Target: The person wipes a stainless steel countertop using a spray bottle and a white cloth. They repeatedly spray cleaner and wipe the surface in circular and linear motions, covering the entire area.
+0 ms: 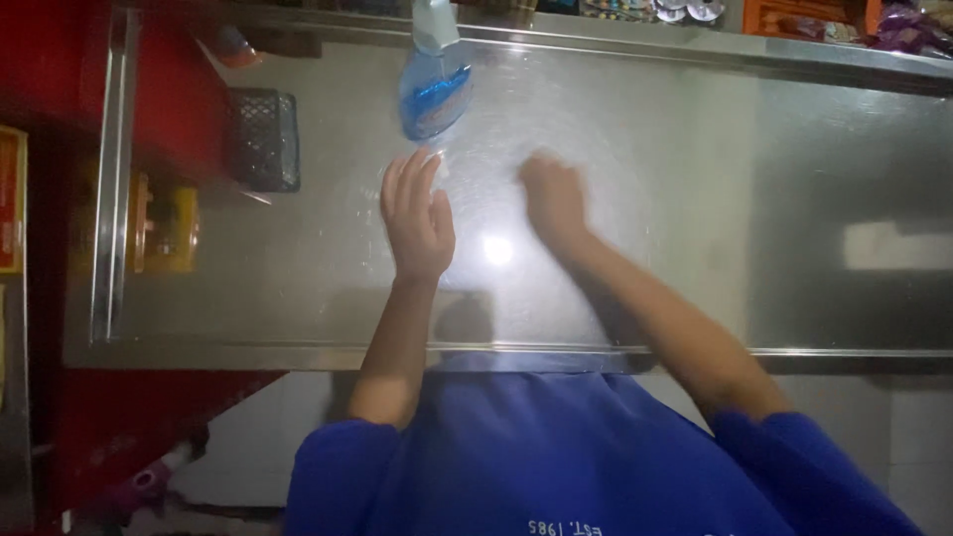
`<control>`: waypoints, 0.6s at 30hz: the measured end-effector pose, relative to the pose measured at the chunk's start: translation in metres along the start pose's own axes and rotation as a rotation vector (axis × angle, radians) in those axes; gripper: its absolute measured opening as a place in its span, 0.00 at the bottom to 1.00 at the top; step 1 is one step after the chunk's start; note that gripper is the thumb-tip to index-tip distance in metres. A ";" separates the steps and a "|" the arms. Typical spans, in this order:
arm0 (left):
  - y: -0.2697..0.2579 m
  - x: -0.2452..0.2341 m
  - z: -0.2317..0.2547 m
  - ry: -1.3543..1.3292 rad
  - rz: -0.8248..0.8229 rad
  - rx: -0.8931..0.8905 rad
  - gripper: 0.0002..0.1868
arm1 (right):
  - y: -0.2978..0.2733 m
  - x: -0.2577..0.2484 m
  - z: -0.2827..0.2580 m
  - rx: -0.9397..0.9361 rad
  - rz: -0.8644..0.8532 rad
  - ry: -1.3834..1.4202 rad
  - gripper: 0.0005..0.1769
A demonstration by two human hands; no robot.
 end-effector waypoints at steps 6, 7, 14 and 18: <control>-0.013 -0.002 -0.018 0.024 -0.007 -0.028 0.20 | -0.006 0.000 -0.060 -0.359 -0.109 -0.106 0.11; -0.011 -0.003 -0.014 0.024 -0.010 -0.028 0.20 | 0.002 0.000 -0.035 -0.356 -0.109 -0.105 0.11; -0.002 0.004 -0.003 0.000 -0.016 0.025 0.19 | 0.021 -0.065 0.242 0.368 0.185 -0.086 0.12; -0.006 0.025 0.007 0.112 -0.021 0.115 0.18 | 0.002 -0.070 0.327 0.392 0.343 -0.249 0.03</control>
Point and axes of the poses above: each hand's wrist, its own y-axis towards the middle knuckle, its own x-axis out of the palm, z = x × y, the point moved 8 cm from there along y, towards the middle knuckle, and after that the axes turned 11 degrees about -y, right-handed, at the moved point
